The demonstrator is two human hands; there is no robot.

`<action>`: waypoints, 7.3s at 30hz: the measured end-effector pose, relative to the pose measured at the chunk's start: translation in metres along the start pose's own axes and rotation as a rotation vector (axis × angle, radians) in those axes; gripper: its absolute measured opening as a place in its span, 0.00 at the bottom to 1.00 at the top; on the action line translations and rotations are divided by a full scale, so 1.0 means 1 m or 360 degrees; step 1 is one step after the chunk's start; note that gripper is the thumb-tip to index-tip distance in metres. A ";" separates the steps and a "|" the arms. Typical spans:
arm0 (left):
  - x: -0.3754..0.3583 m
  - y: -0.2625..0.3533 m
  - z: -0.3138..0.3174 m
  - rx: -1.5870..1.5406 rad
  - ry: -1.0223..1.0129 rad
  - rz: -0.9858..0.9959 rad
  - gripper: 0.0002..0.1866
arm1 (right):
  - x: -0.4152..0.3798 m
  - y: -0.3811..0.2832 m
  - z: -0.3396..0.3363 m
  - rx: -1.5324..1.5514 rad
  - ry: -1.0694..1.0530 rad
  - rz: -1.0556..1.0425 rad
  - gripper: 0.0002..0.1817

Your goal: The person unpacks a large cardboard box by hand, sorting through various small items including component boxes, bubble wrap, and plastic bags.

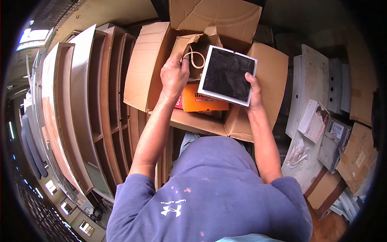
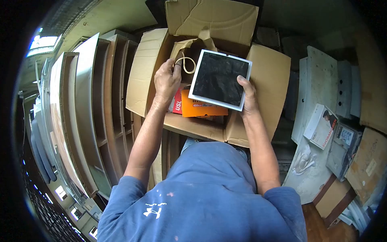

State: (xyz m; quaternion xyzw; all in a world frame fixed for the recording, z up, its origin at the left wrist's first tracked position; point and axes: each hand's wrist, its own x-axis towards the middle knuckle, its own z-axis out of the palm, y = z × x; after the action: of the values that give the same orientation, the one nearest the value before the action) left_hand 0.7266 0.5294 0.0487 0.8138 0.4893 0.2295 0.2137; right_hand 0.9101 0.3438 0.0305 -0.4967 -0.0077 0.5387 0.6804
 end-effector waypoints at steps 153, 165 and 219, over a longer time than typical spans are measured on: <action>-0.050 -0.059 -0.141 -0.1220 -0.0215 0.0045 0.53 | 0.034 -0.020 0.141 -0.1440 -0.0409 -0.0711 0.21; -0.067 -0.070 -0.141 -0.1011 -0.0018 -0.0132 0.61 | 0.006 -0.005 0.112 -0.2116 -0.0497 -0.0332 0.18; -0.028 -0.116 -0.111 -0.1574 0.0217 -0.0301 0.46 | -0.027 -0.079 0.228 -0.2216 -0.1040 -0.1445 0.03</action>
State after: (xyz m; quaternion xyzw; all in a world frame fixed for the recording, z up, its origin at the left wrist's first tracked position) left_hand 0.5695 0.5678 0.0666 0.5506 0.4066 0.4659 0.5608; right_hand 0.8318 0.4820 0.2139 -0.5682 -0.7225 0.2052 0.3362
